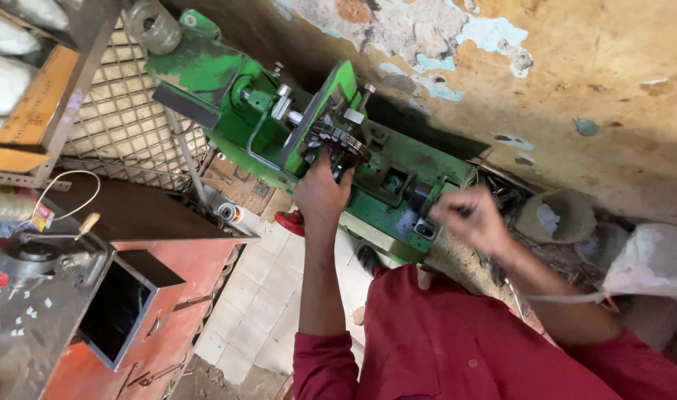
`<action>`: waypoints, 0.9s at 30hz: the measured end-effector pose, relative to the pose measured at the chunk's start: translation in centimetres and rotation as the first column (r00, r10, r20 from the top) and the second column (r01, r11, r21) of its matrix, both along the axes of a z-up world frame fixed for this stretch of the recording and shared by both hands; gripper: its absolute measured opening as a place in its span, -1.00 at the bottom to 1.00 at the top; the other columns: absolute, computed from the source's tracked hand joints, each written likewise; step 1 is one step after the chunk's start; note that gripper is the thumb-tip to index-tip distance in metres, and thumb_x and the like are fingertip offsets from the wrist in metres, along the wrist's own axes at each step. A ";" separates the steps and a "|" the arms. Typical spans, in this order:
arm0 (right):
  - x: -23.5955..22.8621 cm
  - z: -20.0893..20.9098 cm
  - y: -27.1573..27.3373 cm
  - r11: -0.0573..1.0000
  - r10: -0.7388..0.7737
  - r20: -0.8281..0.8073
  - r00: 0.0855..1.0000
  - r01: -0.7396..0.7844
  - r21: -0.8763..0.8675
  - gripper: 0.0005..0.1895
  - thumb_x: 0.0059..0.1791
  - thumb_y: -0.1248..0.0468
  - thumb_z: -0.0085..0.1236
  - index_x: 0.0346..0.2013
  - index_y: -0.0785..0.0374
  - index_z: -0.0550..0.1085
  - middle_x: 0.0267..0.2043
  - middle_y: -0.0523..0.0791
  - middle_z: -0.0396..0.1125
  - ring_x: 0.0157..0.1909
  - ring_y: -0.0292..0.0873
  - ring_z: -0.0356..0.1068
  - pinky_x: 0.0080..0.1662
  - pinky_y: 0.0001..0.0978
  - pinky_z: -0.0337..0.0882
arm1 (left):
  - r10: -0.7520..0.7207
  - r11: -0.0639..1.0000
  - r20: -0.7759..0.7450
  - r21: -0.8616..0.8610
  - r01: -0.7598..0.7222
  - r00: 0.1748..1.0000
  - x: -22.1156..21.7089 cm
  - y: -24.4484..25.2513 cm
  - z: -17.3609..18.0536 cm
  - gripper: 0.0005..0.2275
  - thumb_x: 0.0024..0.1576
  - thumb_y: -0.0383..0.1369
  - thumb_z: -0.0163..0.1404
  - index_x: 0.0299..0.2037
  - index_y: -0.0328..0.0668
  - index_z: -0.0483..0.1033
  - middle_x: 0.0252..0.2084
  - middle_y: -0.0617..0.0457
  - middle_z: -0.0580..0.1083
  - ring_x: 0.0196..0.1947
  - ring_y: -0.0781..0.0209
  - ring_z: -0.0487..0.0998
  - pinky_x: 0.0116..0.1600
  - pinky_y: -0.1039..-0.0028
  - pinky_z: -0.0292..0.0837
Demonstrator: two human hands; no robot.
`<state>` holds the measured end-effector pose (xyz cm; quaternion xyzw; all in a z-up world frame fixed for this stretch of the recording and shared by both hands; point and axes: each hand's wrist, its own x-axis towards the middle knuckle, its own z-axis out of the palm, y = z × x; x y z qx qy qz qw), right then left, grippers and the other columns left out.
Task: The person operates a green metal lathe, turning a red handwheel to move the carriage and adjusting the tailstock with a lever. The person repeatedly engages and disengages the chuck and tailstock components while the machine runs.
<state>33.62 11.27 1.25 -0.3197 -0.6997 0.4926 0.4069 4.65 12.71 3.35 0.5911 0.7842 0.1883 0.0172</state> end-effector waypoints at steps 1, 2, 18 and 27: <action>-1.0 -1.1 -2.5 0.975 0.102 0.136 0.985 -0.126 0.184 -0.89 -0.12 0.38 0.28 -0.56 0.24 0.56 -0.59 -0.16 0.46 -0.63 -0.35 0.38 -0.56 -0.45 0.34 | -0.010 1.000 -0.005 -0.010 0.010 1.000 -0.1 -0.3 0.0 -0.46 -0.04 -0.08 0.30 0.12 -0.06 0.45 -0.22 -0.14 0.60 -0.29 -0.25 0.62 -0.23 -0.02 0.50; -1.6 -2.2 -4.7 0.925 0.313 0.222 0.923 -0.349 0.149 -0.83 -0.04 0.24 0.30 -0.53 0.15 0.59 -0.59 -0.20 0.51 -0.59 -0.31 0.48 -0.47 -0.39 0.45 | -0.021 1.000 -0.009 -0.021 0.021 1.000 -0.2 -0.4 -0.1 -0.46 -0.04 -0.07 0.30 0.10 -0.05 0.45 -0.22 -0.14 0.59 -0.28 -0.25 0.62 -0.22 -0.02 0.51; -5.5 -15.4 -11.2 0.681 0.491 0.849 0.196 -0.694 -0.233 -0.60 -0.03 -0.08 0.13 -0.20 0.18 0.57 -0.18 -0.01 0.46 -0.06 0.08 0.43 0.03 0.06 0.36 | -0.092 0.935 -0.163 0.324 0.142 0.982 5.4 -4.6 -2.3 -0.18 -0.01 -0.01 0.31 0.34 -0.40 0.26 0.32 -0.21 0.37 0.21 -0.07 0.48 0.20 0.07 0.33; -4.6 -11.1 -10.3 0.670 0.535 0.792 0.295 -0.719 -0.184 -0.67 -0.04 -0.02 0.17 -0.21 0.17 0.53 -0.43 0.04 0.45 -0.32 0.14 0.48 -0.18 0.07 0.44 | -0.343 0.805 0.810 0.514 -0.296 0.476 7.0 2.0 -13.5 0.20 -0.20 -0.41 0.46 0.54 -0.45 -0.28 0.59 -0.36 -0.08 0.59 -0.13 -0.02 0.62 0.18 -0.13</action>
